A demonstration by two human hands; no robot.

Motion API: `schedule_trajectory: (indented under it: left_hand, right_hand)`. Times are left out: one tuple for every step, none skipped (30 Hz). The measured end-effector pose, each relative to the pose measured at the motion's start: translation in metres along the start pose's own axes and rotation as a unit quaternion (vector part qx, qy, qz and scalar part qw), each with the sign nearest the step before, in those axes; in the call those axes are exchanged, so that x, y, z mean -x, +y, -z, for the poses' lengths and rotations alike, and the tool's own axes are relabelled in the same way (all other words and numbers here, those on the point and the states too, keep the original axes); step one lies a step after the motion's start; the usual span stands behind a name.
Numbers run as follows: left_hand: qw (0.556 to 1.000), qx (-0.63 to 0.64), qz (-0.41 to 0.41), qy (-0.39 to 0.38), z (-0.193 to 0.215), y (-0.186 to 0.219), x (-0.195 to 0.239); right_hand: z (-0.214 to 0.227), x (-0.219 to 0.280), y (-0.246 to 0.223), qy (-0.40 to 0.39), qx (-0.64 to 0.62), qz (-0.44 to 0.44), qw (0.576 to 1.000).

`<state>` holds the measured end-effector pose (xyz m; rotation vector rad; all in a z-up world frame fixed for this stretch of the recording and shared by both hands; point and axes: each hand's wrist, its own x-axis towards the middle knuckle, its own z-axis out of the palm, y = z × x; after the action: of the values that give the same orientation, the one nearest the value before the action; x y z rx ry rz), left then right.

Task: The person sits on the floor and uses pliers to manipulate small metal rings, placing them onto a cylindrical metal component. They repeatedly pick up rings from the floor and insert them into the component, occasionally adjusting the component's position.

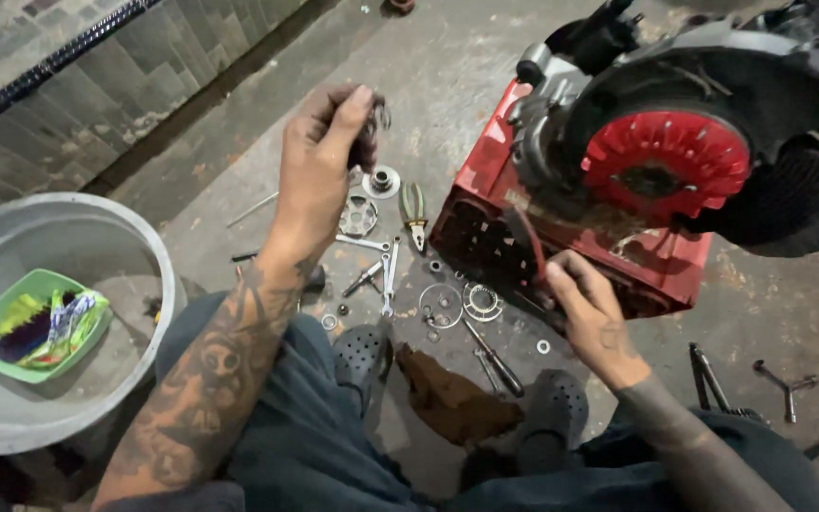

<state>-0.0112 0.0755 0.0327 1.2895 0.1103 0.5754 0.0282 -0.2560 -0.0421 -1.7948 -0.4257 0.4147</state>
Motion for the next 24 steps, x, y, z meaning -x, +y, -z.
schedule_trajectory:
  left_hand:
    - [1.0, 0.011, -0.005, -0.013, 0.003, 0.001, -0.001]
    - [1.0, 0.01, -0.001, -0.009, 0.007, -0.001, -0.003]
    - [0.999, -0.014, -0.02, -0.033, 0.01, -0.003, -0.005]
    - [0.997, -0.038, -0.041, -0.057, 0.014, -0.004, -0.008]
    - [0.997, -0.039, -0.039, -0.053, 0.015, -0.008, -0.007]
    - [0.997, -0.041, -0.032, -0.051, 0.015, -0.012, -0.008]
    - [0.998, -0.043, -0.025, -0.049, 0.016, -0.016, -0.009]
    - [0.998, -0.043, -0.024, -0.046, 0.018, -0.01, -0.01]
    - [0.996, -0.061, -0.042, -0.05, 0.02, -0.004, -0.01]
    - [0.994, -0.077, -0.059, -0.054, 0.022, 0.001, -0.01]
    - [0.994, -0.076, -0.057, -0.051, 0.026, 0.009, -0.009]
    - [0.979, -0.158, -0.117, -0.055, 0.03, 0.017, -0.01]
    - [0.953, -0.238, -0.176, -0.059, 0.034, 0.025, -0.011]
    - [0.953, -0.241, -0.175, -0.059, 0.04, 0.034, -0.012]
    - [0.941, -0.283, -0.177, -0.06, 0.046, 0.042, -0.013]
    - [0.928, -0.324, -0.175, -0.059, 0.052, 0.049, -0.01]
    - [0.928, -0.326, -0.169, -0.058, 0.063, 0.055, -0.008]
    - [0.924, -0.338, -0.163, -0.078, 0.072, 0.06, -0.006]
    - [0.918, -0.349, -0.157, -0.098, 0.081, 0.065, -0.006]
    - [0.92, -0.347, -0.151, -0.098, 0.084, 0.066, -0.007]
    - [0.893, -0.397, -0.165, -0.134, 0.088, 0.067, -0.008]
    - [0.863, -0.443, -0.176, -0.17, 0.091, 0.066, -0.01]
    - [0.866, -0.439, -0.169, -0.171, 0.088, 0.065, -0.011]
    - [0.843, -0.473, -0.162, -0.198, 0.085, 0.066, -0.012]
  right_hand:
    - [0.002, 0.003, 0.001, 0.003, -0.035, -0.021, 0.999]
    - [0.003, 0.005, 0.003, -0.001, -0.034, -0.025, 0.999]
    - [0.004, 0.007, 0.005, 0.003, -0.037, -0.035, 0.999]
    - [0.006, 0.007, 0.006, 0.007, -0.039, -0.042, 0.998]
    - [0.005, 0.011, 0.007, 0.003, -0.039, -0.044, 0.998]
    - [0.005, 0.013, 0.006, 0.006, -0.024, -0.056, 0.998]
    - [0.005, 0.015, 0.005, 0.01, -0.008, -0.068, 0.998]
    - [0.005, 0.017, 0.008, 0.007, -0.008, -0.069, 0.998]
    - [0.005, 0.019, 0.01, 0.009, 0.041, -0.066, 0.997]
    - [0.005, 0.021, 0.013, 0.01, 0.089, -0.064, 0.994]
    - [0.007, 0.027, 0.01, 0.008, 0.091, -0.065, 0.994]
    - [0.008, 0.03, 0.008, -0.005, 0.094, -0.07, 0.993]
    - [0.009, 0.033, 0.007, -0.018, 0.097, -0.074, 0.992]
    - [0.013, 0.036, 0.008, -0.019, 0.094, -0.075, 0.993]
    - [0.016, 0.038, 0.01, -0.005, 0.127, -0.089, 0.988]
    - [0.02, 0.043, 0.012, 0.007, 0.162, -0.106, 0.981]
    - [0.021, 0.048, 0.013, 0.003, 0.161, -0.11, 0.981]
    - [0.024, 0.051, 0.013, 0.016, 0.176, -0.142, 0.974]
    - [0.027, 0.053, 0.013, 0.029, 0.191, -0.172, 0.966]
    - [0.03, 0.055, 0.016, 0.027, 0.193, -0.178, 0.964]
    - [0.033, 0.056, 0.019, 0.026, 0.194, -0.198, 0.961]
    - [0.037, 0.058, 0.022, 0.026, 0.196, -0.219, 0.956]
    - [0.04, 0.064, 0.028, 0.024, 0.199, -0.225, 0.953]
    - [0.043, 0.066, 0.035, 0.026, 0.223, -0.242, 0.944]
